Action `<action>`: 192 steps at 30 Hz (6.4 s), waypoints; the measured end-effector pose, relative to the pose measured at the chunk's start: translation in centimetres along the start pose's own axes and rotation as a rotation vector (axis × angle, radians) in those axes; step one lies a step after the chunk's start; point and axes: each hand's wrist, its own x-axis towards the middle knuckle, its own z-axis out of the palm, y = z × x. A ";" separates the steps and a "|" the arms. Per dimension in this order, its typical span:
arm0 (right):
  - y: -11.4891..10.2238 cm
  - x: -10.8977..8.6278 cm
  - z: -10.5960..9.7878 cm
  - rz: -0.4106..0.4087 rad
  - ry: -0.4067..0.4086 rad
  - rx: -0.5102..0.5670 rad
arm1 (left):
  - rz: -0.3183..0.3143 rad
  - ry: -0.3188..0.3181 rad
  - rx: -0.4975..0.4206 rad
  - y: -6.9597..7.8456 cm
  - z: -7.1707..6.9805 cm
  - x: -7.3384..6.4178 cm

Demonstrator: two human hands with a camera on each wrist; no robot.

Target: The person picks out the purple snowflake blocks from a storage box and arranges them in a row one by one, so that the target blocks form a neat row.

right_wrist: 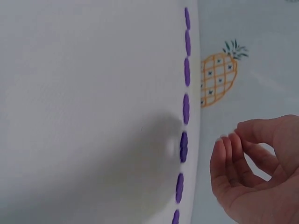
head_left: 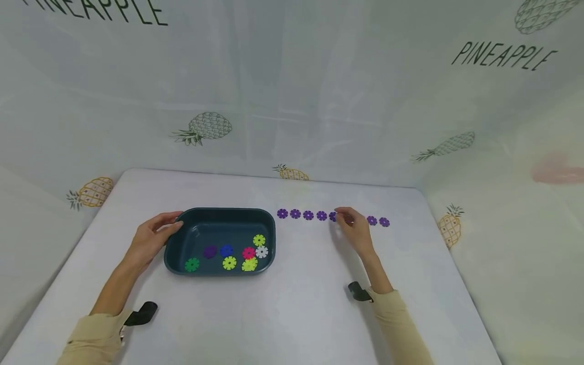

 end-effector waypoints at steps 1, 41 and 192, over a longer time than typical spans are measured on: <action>-0.3 0.1 0.3 -0.010 -0.004 0.003 | -0.001 0.000 0.000 0.0 0.0 0.0; -11.9 -1.8 13.8 -0.400 -0.315 0.173 | 0.006 0.008 -0.019 -0.1 -0.1 0.0; -4.4 -0.3 6.6 -0.010 0.060 0.448 | 0.034 0.000 -0.046 -0.2 0.0 -0.3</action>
